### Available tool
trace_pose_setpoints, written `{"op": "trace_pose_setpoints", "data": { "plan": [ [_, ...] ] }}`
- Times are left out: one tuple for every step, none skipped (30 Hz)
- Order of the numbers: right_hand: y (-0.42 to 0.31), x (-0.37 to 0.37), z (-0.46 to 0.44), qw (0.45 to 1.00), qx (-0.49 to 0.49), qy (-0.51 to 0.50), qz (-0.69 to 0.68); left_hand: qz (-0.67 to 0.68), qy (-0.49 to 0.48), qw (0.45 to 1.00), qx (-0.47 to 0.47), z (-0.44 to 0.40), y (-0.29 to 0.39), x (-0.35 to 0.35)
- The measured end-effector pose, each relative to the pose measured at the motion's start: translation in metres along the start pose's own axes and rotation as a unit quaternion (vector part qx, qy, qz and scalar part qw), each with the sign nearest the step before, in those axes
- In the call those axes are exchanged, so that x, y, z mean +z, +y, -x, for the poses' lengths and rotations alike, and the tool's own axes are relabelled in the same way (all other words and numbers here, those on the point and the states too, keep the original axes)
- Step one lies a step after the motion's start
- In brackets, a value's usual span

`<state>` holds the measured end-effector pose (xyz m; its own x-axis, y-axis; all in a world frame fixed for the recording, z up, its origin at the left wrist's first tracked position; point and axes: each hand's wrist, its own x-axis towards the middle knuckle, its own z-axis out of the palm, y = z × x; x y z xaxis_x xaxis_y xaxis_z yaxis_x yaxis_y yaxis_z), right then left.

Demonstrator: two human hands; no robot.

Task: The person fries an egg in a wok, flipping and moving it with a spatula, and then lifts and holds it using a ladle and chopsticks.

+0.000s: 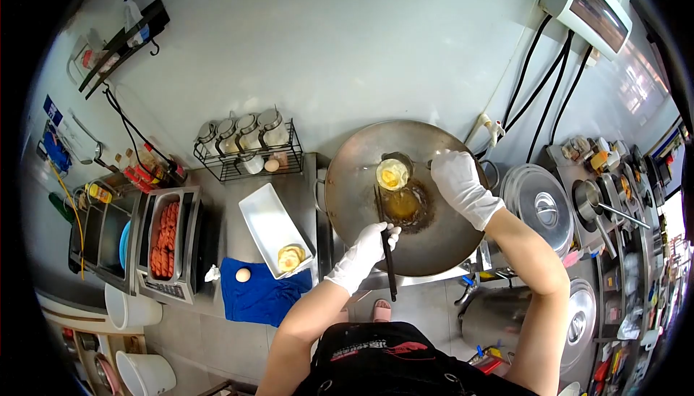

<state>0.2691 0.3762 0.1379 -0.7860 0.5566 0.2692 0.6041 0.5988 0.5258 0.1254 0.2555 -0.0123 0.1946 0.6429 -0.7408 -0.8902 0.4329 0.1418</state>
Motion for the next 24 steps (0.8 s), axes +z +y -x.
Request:
{"op": "trace_pose_setpoints", "data": {
  "plan": [
    [0.001,0.0,0.0,1.0,0.002,-0.002,0.008,-0.001,-0.003,1.0,0.001,0.0,0.001,-0.001],
    [0.002,0.0,-0.001,1.0,0.004,-0.004,0.016,-0.003,-0.006,1.0,0.003,0.001,0.001,-0.002],
    [0.004,-0.001,0.0,1.0,0.005,-0.006,0.023,-0.004,-0.009,1.0,0.003,0.002,0.001,-0.002],
    [0.005,0.0,0.0,0.999,0.006,-0.004,0.034,-0.004,-0.006,1.0,0.002,0.004,0.001,-0.001],
    [0.006,0.002,0.0,0.999,0.008,-0.001,0.045,-0.004,-0.004,1.0,0.003,0.006,0.002,-0.001],
    [0.007,0.004,0.0,0.998,0.008,0.002,0.055,-0.003,-0.001,1.0,0.002,0.007,0.002,-0.002],
    [0.008,0.005,-0.001,0.999,0.011,-0.003,0.053,-0.002,0.0,1.0,0.002,0.008,0.002,-0.003],
    [0.01,0.006,-0.001,0.999,0.018,0.005,0.05,-0.001,0.001,1.0,0.001,0.009,0.002,-0.004],
    [0.012,0.007,-0.001,0.998,0.026,0.014,0.048,-0.001,0.001,1.0,0.001,0.01,0.003,-0.003],
    [0.014,0.009,-0.001,0.998,0.033,0.023,0.045,0.0,-0.002,1.0,0.001,0.011,0.004,-0.004],
    [0.016,0.013,-0.001,0.997,0.06,0.043,0.017,0.002,-0.005,1.0,0.001,0.012,0.005,-0.005],
    [0.018,0.009,0.0,0.997,0.067,0.033,0.023,0.004,-0.007,1.0,0.0,0.015,0.006,-0.005],
    [0.022,0.002,0.002,0.997,0.073,0.023,0.029,0.006,-0.016,1.0,0.003,0.017,0.007,-0.006],
    [0.026,-0.001,0.004,0.996,0.08,0.012,0.036,0.008,-0.025,1.0,0.004,0.02,0.009,-0.008],
    [0.032,0.0,0.006,0.996,0.072,0.019,0.047,0.009,-0.034,0.999,0.004,0.026,0.01,-0.008],
    [0.036,-0.001,0.011,0.995,0.08,0.017,0.056,0.008,-0.043,0.999,0.003,0.032,0.012,-0.009],
    [0.041,-0.003,0.016,0.994,0.088,0.015,0.064,0.012,-0.061,0.998,0.002,0.037,0.015,-0.011],
    [0.044,-0.005,0.022,0.993,0.096,0.011,0.072,0.017,-0.078,0.997,0.0,0.041,0.017,-0.014],
    [0.051,-0.003,0.026,0.994,0.093,0.019,0.059,-0.018,-0.095,0.995,0.022,0.054,0.017,-0.014],
    [0.056,-0.005,0.033,0.993,0.106,-0.039,0.043,-0.01,-0.101,0.995,0.018,0.061,0.02,-0.016],
    [0.061,-0.006,0.04,0.992,0.109,-0.068,0.005,-0.011,-0.108,0.994,0.026,0.071,0.02,-0.016],
    [0.067,-0.007,0.045,0.989,0.112,-0.095,-0.033,-0.011,-0.116,0.992,0.036,0.079,0.022,-0.018],
    [0.071,-0.009,0.05,0.989,0.104,-0.096,-0.045,0.013,-0.163,0.986,0.02,0.076,0.026,-0.032],
    [0.074,-0.013,0.057,0.989,0.096,-0.096,-0.058,0.006,-0.164,0.986,0.033,0.088,0.027,-0.032]
  ]
}}
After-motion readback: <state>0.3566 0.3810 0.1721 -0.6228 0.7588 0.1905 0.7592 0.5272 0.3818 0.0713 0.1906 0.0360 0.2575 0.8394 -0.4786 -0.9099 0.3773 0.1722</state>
